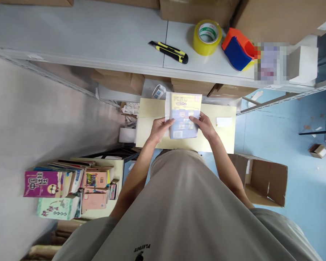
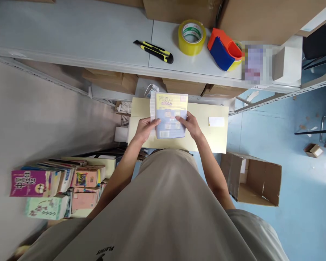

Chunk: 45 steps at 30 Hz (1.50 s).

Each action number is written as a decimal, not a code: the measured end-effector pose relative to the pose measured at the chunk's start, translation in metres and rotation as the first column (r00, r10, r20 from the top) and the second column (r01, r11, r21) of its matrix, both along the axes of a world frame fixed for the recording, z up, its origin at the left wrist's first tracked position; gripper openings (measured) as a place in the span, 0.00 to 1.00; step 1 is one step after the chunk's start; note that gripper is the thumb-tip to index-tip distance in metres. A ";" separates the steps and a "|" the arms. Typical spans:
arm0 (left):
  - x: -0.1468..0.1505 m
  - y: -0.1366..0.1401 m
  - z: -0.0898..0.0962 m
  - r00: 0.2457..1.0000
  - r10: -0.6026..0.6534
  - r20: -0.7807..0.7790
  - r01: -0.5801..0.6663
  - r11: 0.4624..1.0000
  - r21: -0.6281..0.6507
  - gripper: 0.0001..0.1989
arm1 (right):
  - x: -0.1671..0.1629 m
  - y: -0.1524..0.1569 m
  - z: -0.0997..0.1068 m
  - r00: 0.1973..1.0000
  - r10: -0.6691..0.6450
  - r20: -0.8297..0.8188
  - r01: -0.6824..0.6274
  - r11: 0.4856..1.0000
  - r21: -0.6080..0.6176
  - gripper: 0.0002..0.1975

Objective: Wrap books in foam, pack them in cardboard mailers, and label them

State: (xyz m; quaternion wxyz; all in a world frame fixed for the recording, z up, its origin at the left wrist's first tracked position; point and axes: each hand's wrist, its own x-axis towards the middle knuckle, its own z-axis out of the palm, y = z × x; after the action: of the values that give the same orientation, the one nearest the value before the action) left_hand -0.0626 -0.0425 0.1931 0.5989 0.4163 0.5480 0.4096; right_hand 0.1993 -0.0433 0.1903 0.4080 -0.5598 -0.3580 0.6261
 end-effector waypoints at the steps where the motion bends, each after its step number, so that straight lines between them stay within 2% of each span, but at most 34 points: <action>1: -0.003 0.001 0.001 0.999 0.020 -0.041 -0.019 1.000 0.025 0.32 | -0.004 0.001 -0.004 0.996 -0.046 0.070 0.045 0.999 0.019 0.43; 4: -0.008 0.006 0.003 0.979 0.064 -0.191 -0.046 0.994 0.098 0.33 | -0.024 -0.002 -0.011 0.971 -0.139 0.196 0.124 0.988 0.086 0.47; 6: -0.007 0.009 0.004 0.954 0.061 -0.295 -0.027 0.993 0.116 0.32 | -0.046 -0.007 -0.008 0.986 -0.074 0.147 0.063 0.995 0.078 0.49; 9: 0.005 0.007 0.010 0.877 -0.038 -0.479 0.089 0.993 0.083 0.22 | -0.083 -0.015 0.002 0.998 0.050 0.029 -0.051 0.998 0.041 0.51; 11: 0.015 0.000 0.018 0.799 -0.144 -0.584 0.204 0.978 0.039 0.11 | -0.100 -0.017 0.007 0.999 0.038 0.023 -0.039 0.999 0.023 0.48; 12: 0.020 -0.005 0.024 0.765 -0.193 -0.615 0.259 0.966 0.019 0.09 | -0.105 -0.017 0.008 0.999 0.005 0.036 -0.005 1.000 0.012 0.45; 14: 0.024 -0.015 0.034 0.726 -0.285 -0.626 0.368 0.930 0.005 0.19 | -0.105 -0.015 0.008 0.995 -0.079 0.060 0.080 0.997 -0.012 0.39; 17: 0.013 -0.020 0.042 0.750 -0.398 -0.528 0.507 0.859 0.073 0.28 | -0.089 -0.010 0.006 0.989 -0.136 0.052 0.137 0.990 -0.015 0.36; 19: -0.005 -0.014 0.041 0.823 -0.340 -0.455 0.458 0.871 0.176 0.28 | -0.072 -0.009 0.008 0.993 -0.114 0.011 0.114 0.993 -0.010 0.36; 21: -0.026 -0.004 0.033 0.906 -0.140 -0.400 0.259 0.930 0.261 0.32 | -0.058 -0.011 0.012 0.996 -0.078 -0.052 0.076 0.996 -0.048 0.37; 23: -0.044 0.005 0.023 0.952 0.021 -0.304 0.058 0.967 0.248 0.37 | -0.049 -0.015 0.016 0.993 -0.046 -0.109 0.033 0.993 -0.113 0.38; 24: -0.051 0.009 0.017 0.974 0.028 -0.227 0.017 0.981 0.192 0.39 | -0.046 -0.017 0.018 0.991 -0.029 -0.129 0.011 0.990 -0.138 0.39; 27: -0.062 0.010 0.004 0.994 -0.097 0.053 0.099 0.994 -0.037 0.36 | -0.045 -0.024 0.021 0.987 0.019 -0.162 -0.046 0.985 -0.166 0.39; 30: -0.064 0.004 -0.002 0.980 -0.104 0.167 0.130 0.979 -0.157 0.32 | -0.047 -0.028 0.021 0.980 0.028 -0.195 -0.068 0.977 -0.201 0.40; 33: -0.063 -0.002 -0.006 0.982 -0.072 0.175 0.105 0.976 -0.188 0.30 | -0.048 -0.030 0.020 0.975 0.019 -0.223 -0.073 0.969 -0.236 0.39; 37: -0.062 -0.001 -0.014 0.989 -0.079 0.125 0.097 0.985 -0.146 0.32 | -0.045 -0.028 0.016 0.975 0.010 -0.221 -0.063 0.970 -0.235 0.39; 39: -0.059 0.000 -0.018 0.999 -0.049 -0.013 0.047 0.996 -0.081 0.35 | -0.044 -0.027 0.012 0.980 0.003 -0.199 -0.048 0.974 -0.220 0.39; 41: -0.052 -0.003 -0.021 0.974 0.000 -0.226 0.010 0.999 0.041 0.37 | -0.046 -0.025 0.007 0.988 -0.002 -0.157 -0.029 0.981 -0.194 0.38; 43: -0.040 -0.010 -0.021 0.927 -0.004 -0.374 0.068 0.985 0.157 0.36 | -0.052 -0.026 0.005 0.993 -0.006 -0.118 -0.012 0.988 -0.152 0.38; 45: -0.024 -0.020 -0.022 0.917 -0.087 -0.390 0.172 0.967 0.189 0.34 | -0.062 -0.029 0.007 0.993 0.003 -0.118 -0.016 0.994 -0.108 0.38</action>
State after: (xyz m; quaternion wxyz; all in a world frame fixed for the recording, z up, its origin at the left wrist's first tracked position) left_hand -0.0870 -0.0624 0.1715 0.4582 0.5863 0.5757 0.3388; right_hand 0.1372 -0.0719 0.1975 0.3945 -0.5415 -0.3012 0.6785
